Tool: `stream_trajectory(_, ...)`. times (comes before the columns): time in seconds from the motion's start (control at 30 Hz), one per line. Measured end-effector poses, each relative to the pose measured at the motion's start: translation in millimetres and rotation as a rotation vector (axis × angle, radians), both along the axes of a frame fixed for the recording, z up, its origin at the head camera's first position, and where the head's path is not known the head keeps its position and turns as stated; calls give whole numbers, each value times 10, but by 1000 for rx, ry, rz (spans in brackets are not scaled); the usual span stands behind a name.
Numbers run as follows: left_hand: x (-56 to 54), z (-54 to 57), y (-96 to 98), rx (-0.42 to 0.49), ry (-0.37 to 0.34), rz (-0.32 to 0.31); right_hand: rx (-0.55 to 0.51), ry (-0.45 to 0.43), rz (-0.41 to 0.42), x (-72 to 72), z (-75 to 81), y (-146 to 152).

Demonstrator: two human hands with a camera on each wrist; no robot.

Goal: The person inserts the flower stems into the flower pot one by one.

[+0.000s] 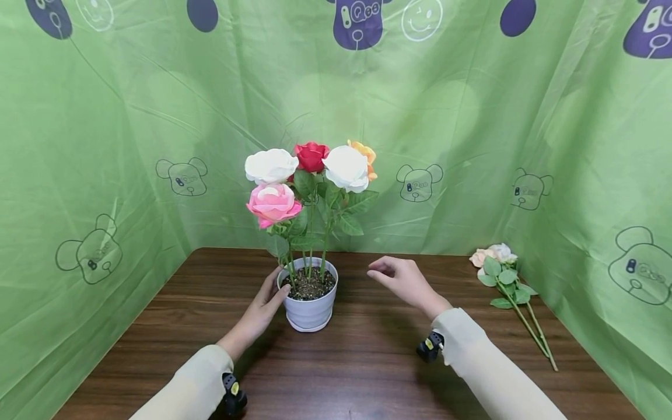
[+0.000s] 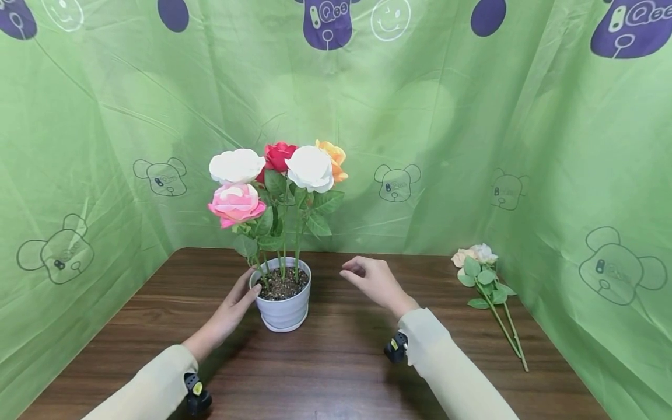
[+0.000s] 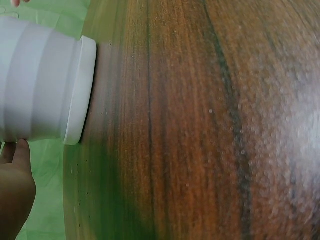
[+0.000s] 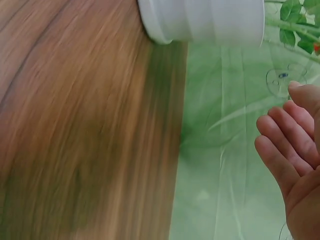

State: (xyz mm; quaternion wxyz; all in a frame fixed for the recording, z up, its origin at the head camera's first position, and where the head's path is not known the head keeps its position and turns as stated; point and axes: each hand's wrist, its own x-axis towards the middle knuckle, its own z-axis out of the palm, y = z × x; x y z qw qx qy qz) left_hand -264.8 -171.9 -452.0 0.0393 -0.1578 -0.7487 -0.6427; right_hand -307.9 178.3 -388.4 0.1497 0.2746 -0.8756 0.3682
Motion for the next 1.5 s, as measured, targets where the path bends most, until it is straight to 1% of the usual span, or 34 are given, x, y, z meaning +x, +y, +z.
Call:
stream_trajectory(0.2,-3,5,3,-5,-8,7,35,5,-35,13,-73,278)
stream_trajectory(0.43,0,8,0,-8,-10,11,59,-1,-104,38,-184,611)
stream_trajectory(0.73,9,19,8,-8,-3,5,91,-62,-212,76,-338,1124)
stream_trajectory(0.83,8,25,8,-9,-3,0,118,-48,-245,95,-388,1317)
stream_trajectory(0.97,-2,23,2,-7,1,1,170,-3,-284,124,-451,1592)
stream_trajectory(1.03,-5,22,-1,-6,3,2,189,1,-308,143,-478,1733)
stream_trajectory(1.27,-7,17,-3,-1,3,-3,216,-74,-397,239,-545,2184)
stream_trajectory(1.5,1,6,4,0,-8,4,247,-93,-464,323,-571,2529)
